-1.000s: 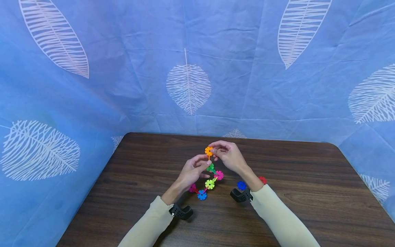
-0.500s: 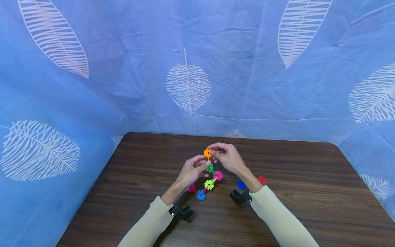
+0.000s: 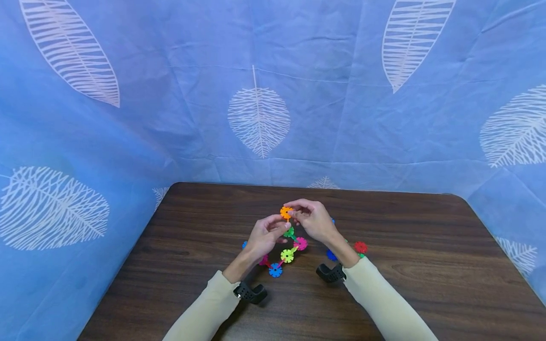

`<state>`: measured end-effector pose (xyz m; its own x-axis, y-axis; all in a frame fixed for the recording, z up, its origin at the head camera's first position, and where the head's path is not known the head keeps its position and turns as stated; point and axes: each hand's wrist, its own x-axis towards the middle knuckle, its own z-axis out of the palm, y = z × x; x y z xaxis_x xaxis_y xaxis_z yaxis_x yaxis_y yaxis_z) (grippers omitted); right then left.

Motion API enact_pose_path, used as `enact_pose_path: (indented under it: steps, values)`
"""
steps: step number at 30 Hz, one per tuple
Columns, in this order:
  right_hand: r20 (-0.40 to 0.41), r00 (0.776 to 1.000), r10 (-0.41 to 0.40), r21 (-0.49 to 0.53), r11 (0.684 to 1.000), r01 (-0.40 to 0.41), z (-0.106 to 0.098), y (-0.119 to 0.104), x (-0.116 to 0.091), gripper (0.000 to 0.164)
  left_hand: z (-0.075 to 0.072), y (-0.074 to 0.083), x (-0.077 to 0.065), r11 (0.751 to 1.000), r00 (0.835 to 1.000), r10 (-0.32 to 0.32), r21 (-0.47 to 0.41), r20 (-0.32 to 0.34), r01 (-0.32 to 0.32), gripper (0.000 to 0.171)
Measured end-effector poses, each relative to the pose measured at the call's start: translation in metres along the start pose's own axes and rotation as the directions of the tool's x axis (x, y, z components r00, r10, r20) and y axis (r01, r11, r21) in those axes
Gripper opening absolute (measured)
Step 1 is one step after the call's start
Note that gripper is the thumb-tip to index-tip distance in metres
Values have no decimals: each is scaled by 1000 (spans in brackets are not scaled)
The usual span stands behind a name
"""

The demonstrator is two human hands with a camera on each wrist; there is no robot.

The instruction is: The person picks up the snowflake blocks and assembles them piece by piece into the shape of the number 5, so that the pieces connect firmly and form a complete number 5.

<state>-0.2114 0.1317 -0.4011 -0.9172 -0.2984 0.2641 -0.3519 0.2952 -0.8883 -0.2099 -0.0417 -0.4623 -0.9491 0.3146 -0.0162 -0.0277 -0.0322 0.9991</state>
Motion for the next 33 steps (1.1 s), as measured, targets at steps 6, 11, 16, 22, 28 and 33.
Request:
enact_pose_path:
  steps: [6, 11, 16, 22, 28, 33]
  values:
    - [-36, 999, 2, -1, 1000, -2, 2, 0, -1, 21, 0, 0, 1, 1000, 1000, 10, -2, -13, -10, 34]
    - [-63, 997, 51, 46, 998, -48, 4, -1, -1, 22, 0, 0, 1, 1000, 1000, 22, 6, -22, -22, 35]
    - [-82, 993, 79, 71, 995, -74, 6, -1, 0, 22, -1, -2, 2, 1000, 999, 12, 7, -30, -12, 39]
    - [-56, 992, 113, 62, 992, -109, 7, 18, 5, 23, 0, -5, 3, 1000, 999, 6, -9, -35, -7, 37]
    - [-56, 990, 126, 61, 991, -122, 9, 37, 9, 22, 2, -6, 3, 1000, 998, 14, -6, -53, -14, 35]
    - [-81, 990, 113, 40, 993, -110, 10, 38, 8, 22, 5, -8, 3, 999, 998, 30, -7, -63, -31, 34]
